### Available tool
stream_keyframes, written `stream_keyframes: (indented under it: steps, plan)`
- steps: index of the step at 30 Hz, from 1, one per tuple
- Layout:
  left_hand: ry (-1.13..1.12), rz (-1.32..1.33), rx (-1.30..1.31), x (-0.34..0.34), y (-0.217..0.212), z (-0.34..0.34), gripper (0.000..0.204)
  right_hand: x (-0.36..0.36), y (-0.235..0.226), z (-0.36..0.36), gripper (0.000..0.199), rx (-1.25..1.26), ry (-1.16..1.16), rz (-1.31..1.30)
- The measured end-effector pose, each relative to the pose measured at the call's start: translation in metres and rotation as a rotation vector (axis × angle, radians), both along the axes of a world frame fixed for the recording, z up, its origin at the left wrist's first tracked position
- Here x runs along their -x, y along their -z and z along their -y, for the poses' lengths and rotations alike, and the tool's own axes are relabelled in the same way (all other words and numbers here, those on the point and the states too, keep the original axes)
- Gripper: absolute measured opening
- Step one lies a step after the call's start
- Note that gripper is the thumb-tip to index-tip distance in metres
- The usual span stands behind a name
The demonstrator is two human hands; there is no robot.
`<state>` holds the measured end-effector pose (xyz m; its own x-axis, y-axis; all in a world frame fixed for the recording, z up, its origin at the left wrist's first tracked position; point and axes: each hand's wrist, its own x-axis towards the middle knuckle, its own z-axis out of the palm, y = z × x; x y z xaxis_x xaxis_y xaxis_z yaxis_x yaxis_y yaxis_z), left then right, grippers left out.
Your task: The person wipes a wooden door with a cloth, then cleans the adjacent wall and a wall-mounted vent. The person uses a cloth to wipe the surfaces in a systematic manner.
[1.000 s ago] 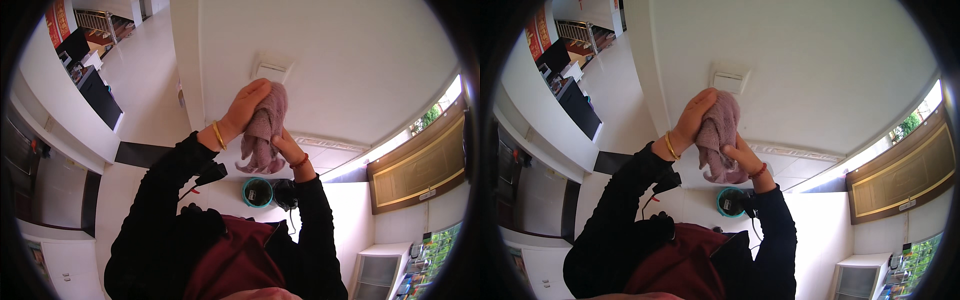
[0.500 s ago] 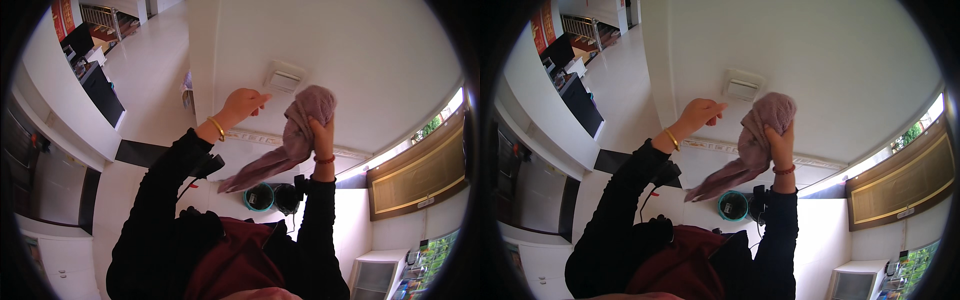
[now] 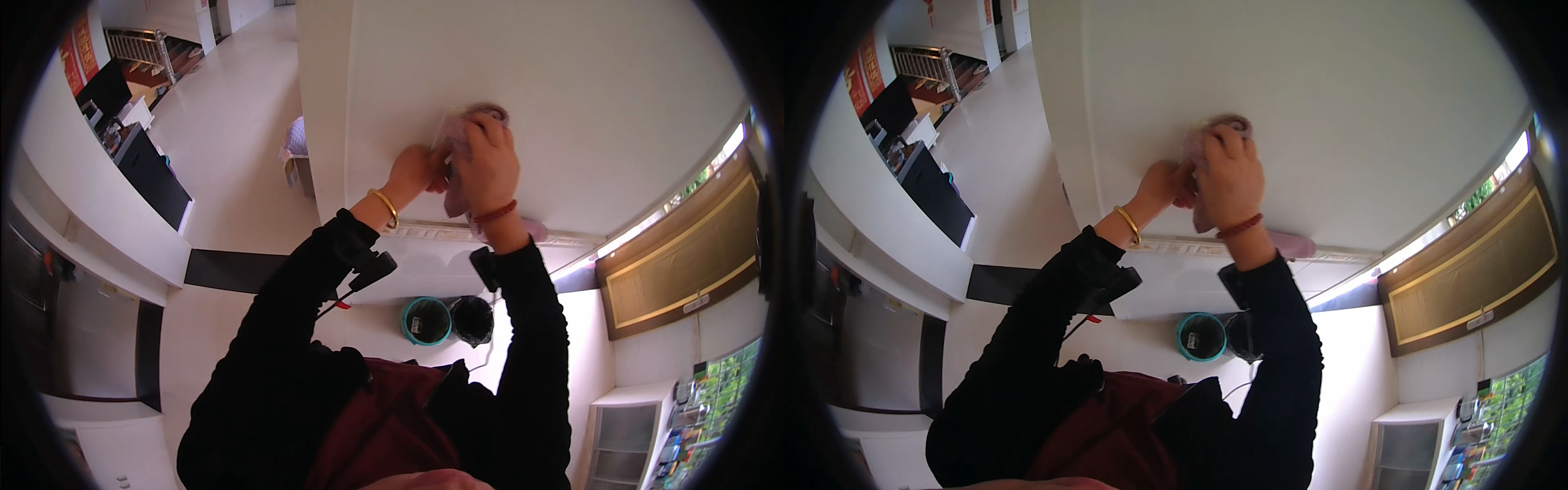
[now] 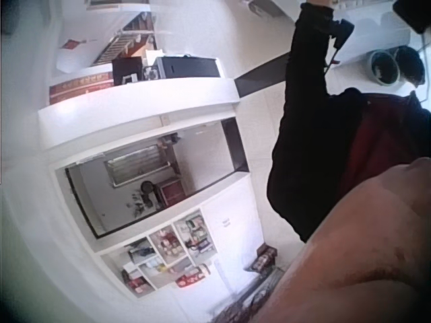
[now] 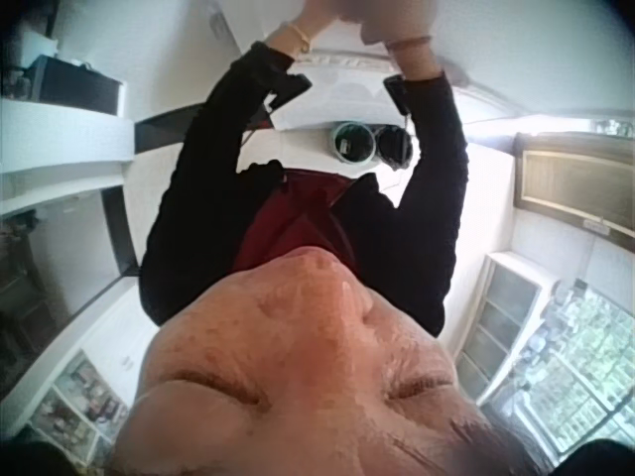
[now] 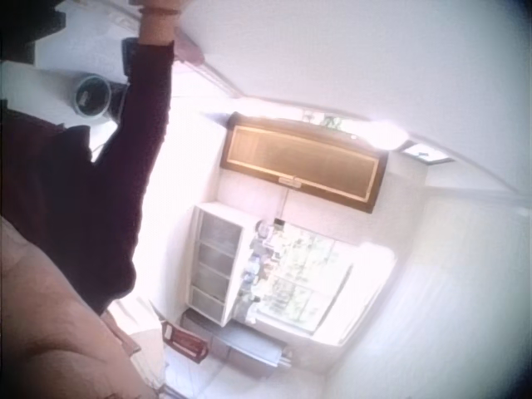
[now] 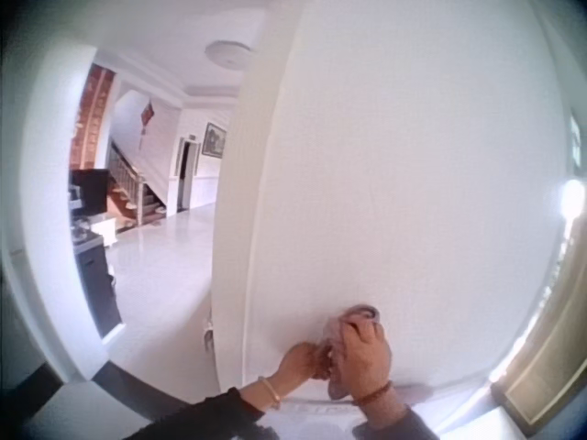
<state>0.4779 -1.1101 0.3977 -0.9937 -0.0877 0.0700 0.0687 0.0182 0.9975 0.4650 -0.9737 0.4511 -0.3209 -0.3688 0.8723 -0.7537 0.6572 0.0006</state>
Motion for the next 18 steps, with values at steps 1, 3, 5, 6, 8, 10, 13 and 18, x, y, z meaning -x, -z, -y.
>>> stream_keyframes:
  steps: [1,3,5,6,8,10,13,18]
  plan:
    - [0.021,-0.011,-0.030,-0.001,-0.001,0.000,0.064,0.002,-0.001,-0.010,0.029,0.042,0.012,-0.018]
    - [0.056,0.024,-0.105,-0.004,-0.001,-0.001,0.062,0.002,-0.008,-0.034,0.026,0.079,0.112,0.036]
    - [0.066,0.026,-0.107,-0.004,0.001,-0.001,0.061,-0.006,-0.014,-0.045,0.028,0.215,0.129,0.245]
    - [0.068,-0.001,-0.106,-0.001,0.003,-0.001,0.060,-0.011,-0.015,-0.044,0.029,0.254,0.076,0.235]
    - [0.066,-0.002,-0.099,0.005,0.009,0.000,0.058,-0.019,-0.015,-0.033,0.030,0.440,0.070,0.313]
    - [-0.073,-0.284,0.234,0.012,0.015,0.001,0.057,-0.018,-0.012,-0.006,0.029,0.313,0.003,0.089]
    - [-0.246,-0.574,0.591,0.018,0.021,0.000,0.045,-0.015,-0.011,0.015,0.026,0.106,0.024,-0.040]
    - [0.078,0.004,-0.167,0.023,0.027,-0.004,0.024,-0.019,-0.024,0.008,0.021,0.194,0.192,0.147]
